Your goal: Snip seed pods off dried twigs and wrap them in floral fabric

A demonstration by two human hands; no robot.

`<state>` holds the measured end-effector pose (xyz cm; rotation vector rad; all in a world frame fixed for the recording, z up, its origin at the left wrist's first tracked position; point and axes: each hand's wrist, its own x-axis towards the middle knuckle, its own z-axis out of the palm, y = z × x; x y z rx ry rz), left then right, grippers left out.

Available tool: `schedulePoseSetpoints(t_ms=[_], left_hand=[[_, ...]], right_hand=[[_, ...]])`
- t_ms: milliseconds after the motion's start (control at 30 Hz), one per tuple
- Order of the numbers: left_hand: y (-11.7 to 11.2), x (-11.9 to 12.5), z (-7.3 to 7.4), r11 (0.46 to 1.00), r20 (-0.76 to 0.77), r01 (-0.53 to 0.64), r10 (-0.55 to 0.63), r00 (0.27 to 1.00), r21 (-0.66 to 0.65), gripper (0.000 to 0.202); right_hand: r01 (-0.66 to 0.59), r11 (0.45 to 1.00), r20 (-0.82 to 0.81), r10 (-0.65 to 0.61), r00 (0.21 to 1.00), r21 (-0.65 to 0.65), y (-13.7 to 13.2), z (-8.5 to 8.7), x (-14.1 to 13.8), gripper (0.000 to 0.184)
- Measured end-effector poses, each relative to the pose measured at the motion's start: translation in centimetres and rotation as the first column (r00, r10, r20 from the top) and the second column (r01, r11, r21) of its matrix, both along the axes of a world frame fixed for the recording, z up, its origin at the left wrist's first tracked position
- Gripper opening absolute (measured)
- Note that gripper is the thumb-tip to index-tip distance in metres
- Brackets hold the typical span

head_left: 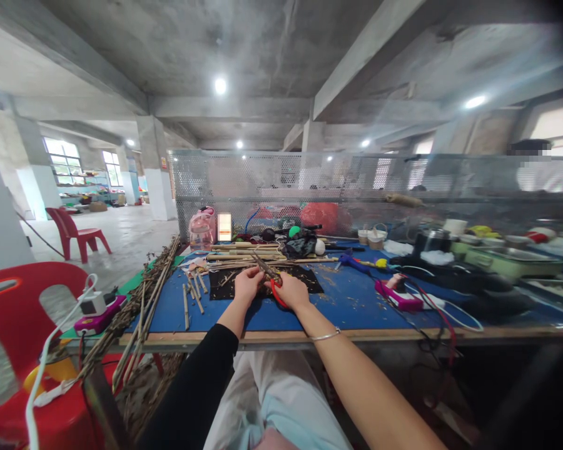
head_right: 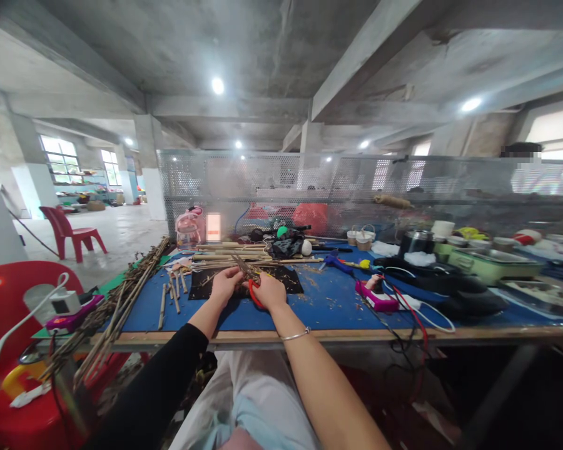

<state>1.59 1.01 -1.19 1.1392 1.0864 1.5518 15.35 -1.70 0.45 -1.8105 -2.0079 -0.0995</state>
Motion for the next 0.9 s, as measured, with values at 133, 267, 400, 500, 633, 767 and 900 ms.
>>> schedulePoseSetpoints(t_ms=[133, 267, 400, 500, 633, 767, 900], left_hand=[[0.16, -0.07, -0.19, 0.999, -0.024, -0.032, 0.032, 0.999, 0.021, 0.028], [0.47, -0.16, -0.60, 0.997, -0.057, -0.050, 0.054, 0.997, 0.056, 0.021], [0.54, -0.19, -0.60, 0.994, -0.068, -0.064, 0.070, 0.995, 0.085, 0.017], [0.36, -0.16, -0.30, 0.992, -0.063, -0.073, 0.079, 0.995, 0.100, 0.016], [0.13, -0.07, 0.00, 0.993, -0.042, -0.063, 0.068, 0.997, 0.101, 0.015], [-0.07, 0.12, 0.06, 0.998, -0.014, -0.027, 0.028, 1.000, 0.060, 0.021], [-0.18, 0.26, 0.08, 0.999, 0.007, -0.003, 0.003, 1.000, 0.032, 0.025]], right_hand=[[-0.040, 0.997, 0.004, 0.040, 0.999, 0.066, 0.08, -0.21, 0.03, 0.055], [-0.081, 0.989, 0.001, 0.082, 0.997, 0.120, 0.28, -0.32, 0.13, 0.053], [-0.118, 0.986, -0.012, 0.120, 0.993, 0.118, 0.47, -0.37, 0.22, 0.052], [-0.137, 0.980, -0.009, 0.140, 0.990, 0.144, 0.52, -0.39, 0.27, 0.052], [-0.141, 0.979, -0.013, 0.145, 0.989, 0.145, 0.45, -0.36, 0.27, 0.053], [-0.145, 0.978, -0.034, 0.152, 0.988, 0.147, 0.50, -0.38, 0.28, 0.052], [-0.152, 0.975, -0.043, 0.161, 0.986, 0.162, 0.66, -0.51, 0.37, 0.050]])
